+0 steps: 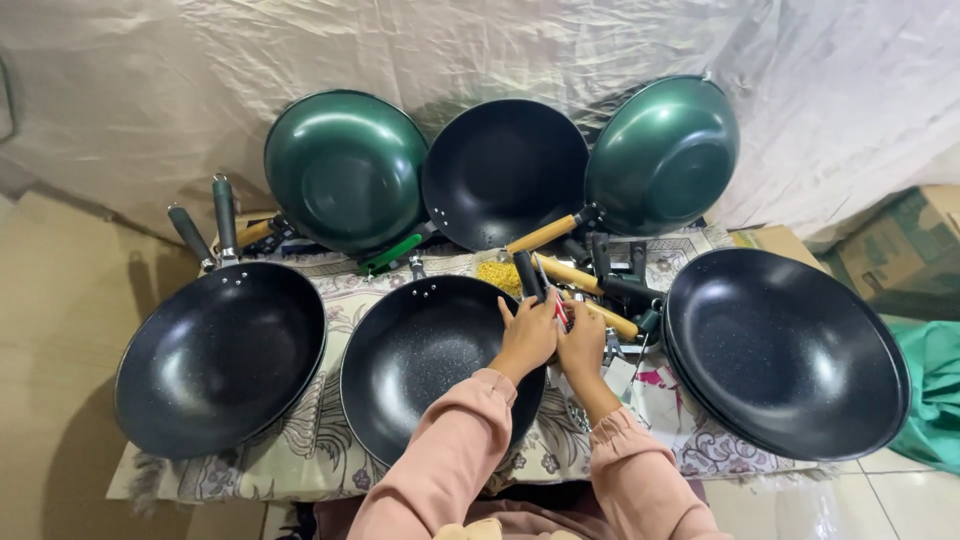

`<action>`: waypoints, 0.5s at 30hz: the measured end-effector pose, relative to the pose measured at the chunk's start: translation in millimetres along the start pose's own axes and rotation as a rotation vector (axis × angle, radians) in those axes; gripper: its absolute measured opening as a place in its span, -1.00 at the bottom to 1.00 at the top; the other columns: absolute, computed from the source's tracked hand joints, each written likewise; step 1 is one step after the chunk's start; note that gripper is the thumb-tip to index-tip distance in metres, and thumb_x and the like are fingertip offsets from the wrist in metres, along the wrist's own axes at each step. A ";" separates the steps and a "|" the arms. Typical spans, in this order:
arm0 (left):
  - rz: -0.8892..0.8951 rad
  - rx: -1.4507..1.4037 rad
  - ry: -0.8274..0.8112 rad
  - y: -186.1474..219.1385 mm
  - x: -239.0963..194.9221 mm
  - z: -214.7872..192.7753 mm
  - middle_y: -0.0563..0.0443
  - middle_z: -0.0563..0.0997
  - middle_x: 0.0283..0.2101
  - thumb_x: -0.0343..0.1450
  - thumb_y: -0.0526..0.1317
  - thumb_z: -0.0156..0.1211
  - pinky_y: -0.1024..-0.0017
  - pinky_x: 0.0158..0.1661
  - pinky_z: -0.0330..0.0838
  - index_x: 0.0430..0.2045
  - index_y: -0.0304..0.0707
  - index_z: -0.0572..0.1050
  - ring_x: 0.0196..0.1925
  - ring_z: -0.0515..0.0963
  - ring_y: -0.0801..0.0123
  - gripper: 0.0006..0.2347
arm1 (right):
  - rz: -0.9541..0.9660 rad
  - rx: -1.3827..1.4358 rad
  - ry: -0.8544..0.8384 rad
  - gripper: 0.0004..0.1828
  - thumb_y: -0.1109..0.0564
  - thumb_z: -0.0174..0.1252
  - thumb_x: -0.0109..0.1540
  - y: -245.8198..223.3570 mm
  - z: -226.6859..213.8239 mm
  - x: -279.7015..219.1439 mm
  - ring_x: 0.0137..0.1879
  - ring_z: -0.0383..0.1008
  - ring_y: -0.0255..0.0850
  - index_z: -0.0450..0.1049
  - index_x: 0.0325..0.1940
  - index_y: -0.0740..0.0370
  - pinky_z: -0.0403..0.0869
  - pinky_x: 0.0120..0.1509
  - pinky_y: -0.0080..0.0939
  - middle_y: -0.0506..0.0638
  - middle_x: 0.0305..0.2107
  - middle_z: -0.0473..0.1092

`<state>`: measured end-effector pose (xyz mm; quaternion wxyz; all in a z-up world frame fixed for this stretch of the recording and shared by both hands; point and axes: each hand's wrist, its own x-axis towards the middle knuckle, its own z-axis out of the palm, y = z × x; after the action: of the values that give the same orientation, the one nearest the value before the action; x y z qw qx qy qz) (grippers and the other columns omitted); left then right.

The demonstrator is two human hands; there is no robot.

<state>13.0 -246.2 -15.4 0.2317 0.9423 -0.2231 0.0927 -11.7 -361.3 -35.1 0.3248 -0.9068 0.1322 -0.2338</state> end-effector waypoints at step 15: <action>0.076 0.084 0.102 -5.9 3.6 16.1 -0.15 0.63 -0.03 0.39 -0.17 0.05 -0.65 0.21 -0.27 0.16 -0.34 0.43 0.33 0.39 -0.05 -0.57 | -0.242 -0.246 -0.032 -0.50 0.02 0.37 0.05 14.2 6.2 12.6 0.03 0.43 -0.03 0.45 0.06 -0.04 0.48 0.18 -0.11 0.09 -0.19 0.52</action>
<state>20.0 -250.6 -30.8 0.1994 0.9361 -0.2427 0.1585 1.0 -373.7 -44.3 0.1831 -0.9526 0.0444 -0.2387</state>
